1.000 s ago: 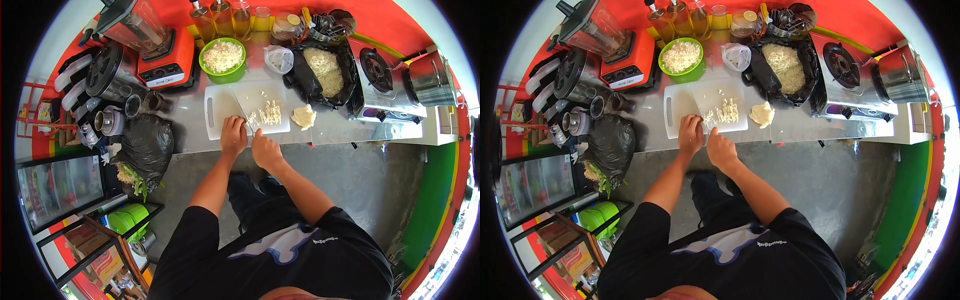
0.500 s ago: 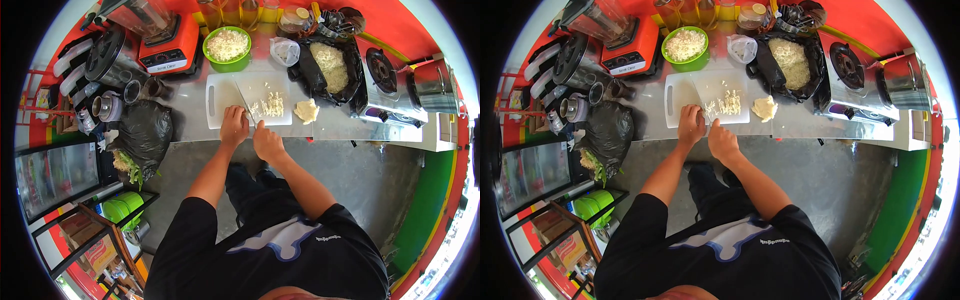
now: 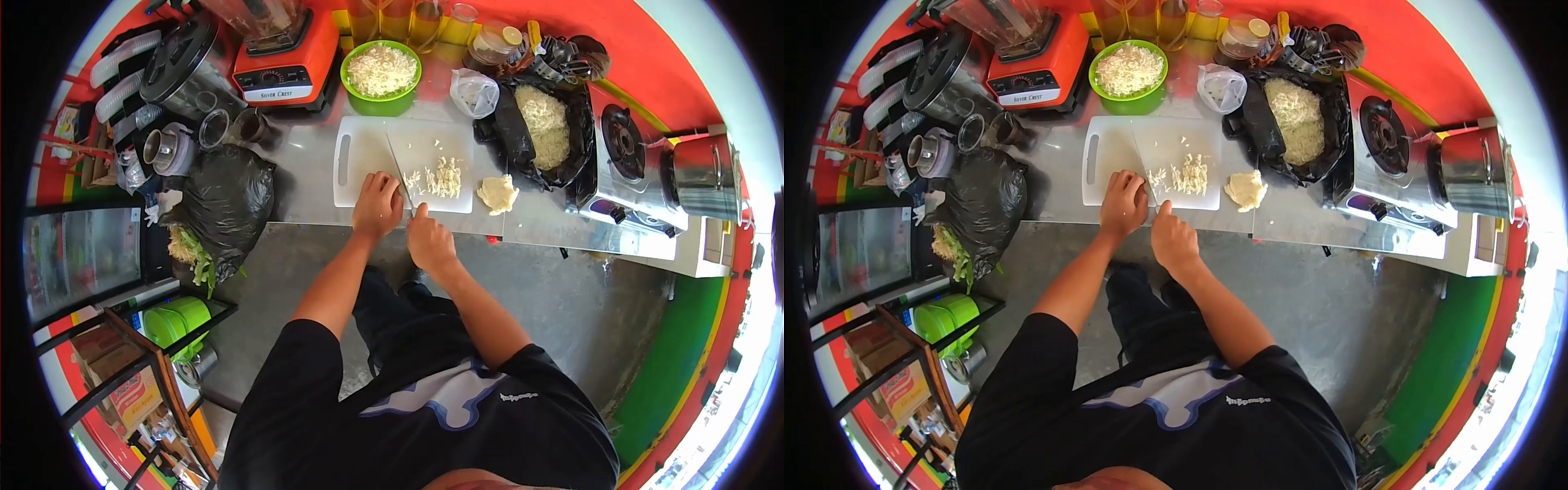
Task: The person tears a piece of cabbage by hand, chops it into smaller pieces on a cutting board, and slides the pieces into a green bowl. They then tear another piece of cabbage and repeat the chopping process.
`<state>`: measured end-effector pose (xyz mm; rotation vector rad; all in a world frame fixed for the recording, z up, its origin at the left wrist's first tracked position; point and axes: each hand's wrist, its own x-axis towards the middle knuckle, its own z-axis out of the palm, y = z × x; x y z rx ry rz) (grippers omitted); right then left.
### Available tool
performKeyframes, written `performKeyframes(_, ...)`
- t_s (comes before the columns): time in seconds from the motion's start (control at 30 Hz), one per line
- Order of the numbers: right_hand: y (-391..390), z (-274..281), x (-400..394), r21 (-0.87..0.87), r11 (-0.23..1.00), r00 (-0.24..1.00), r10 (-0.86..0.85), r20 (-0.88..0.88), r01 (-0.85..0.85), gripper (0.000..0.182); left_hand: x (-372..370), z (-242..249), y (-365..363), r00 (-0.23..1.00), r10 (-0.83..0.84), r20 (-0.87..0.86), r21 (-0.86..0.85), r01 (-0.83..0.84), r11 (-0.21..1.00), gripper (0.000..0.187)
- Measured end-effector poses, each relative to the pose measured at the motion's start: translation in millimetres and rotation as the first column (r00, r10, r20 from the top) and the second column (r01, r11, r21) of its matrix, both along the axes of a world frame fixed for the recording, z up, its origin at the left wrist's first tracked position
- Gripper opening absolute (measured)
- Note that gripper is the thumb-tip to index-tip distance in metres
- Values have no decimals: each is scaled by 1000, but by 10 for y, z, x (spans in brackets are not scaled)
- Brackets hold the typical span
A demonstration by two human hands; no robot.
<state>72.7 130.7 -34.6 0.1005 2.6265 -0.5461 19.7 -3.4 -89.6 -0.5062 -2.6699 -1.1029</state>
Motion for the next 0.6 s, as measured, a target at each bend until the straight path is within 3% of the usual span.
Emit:
performKeyframes(0.37,14,103,-57,3,999,998,38,-55,-38,29,-9,-55,-14,1000,9,18,-50,-8,999,12)
performKeyframes(0.43,2,119,-3,-1,1000,997,8,81,-8,35,-3,-29,-24,1000,-6,8,-52,6,999,13)
performKeyframes(0.6,-22,-47,-164,-60,998,1000,-10,-19,9,34,-23,-39,-19,998,-34,-56,-54,31,998,15)
